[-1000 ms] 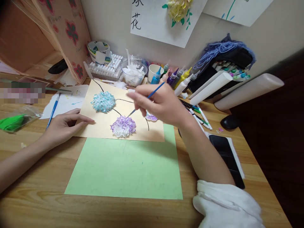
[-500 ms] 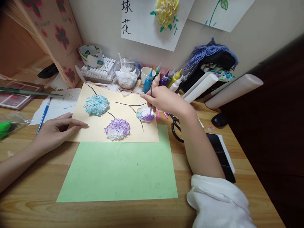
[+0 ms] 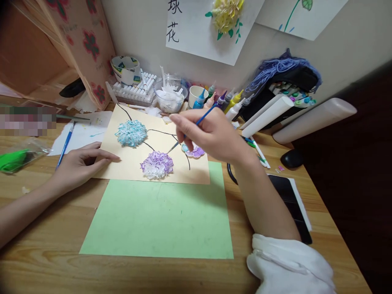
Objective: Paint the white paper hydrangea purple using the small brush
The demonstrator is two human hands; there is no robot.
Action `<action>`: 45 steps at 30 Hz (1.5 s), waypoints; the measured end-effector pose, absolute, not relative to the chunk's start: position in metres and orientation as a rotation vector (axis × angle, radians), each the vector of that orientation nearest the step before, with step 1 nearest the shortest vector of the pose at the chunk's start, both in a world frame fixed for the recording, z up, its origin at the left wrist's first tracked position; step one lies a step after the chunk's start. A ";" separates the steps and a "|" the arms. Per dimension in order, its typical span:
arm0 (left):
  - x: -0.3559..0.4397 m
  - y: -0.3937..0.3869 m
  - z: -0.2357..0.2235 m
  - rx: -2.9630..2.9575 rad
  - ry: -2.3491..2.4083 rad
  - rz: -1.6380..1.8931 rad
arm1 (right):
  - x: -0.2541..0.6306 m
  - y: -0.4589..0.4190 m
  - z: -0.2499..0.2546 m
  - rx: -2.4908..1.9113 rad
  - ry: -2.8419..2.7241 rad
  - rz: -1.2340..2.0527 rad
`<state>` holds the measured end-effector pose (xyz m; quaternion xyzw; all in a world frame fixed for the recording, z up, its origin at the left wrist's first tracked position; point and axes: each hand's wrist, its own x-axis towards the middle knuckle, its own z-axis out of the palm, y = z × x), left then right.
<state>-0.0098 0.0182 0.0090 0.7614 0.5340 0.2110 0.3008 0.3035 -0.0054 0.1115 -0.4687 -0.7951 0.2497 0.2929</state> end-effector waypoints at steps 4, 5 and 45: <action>-0.010 0.019 0.008 2.013 1.409 0.592 | 0.285 -0.012 0.105 -1.103 -2.218 0.779; -0.010 0.020 0.008 2.011 1.405 0.598 | 0.282 -0.012 0.103 -1.105 -2.236 0.789; -0.009 0.018 0.011 2.020 1.414 0.540 | 0.302 -0.010 0.119 -1.349 -2.152 0.485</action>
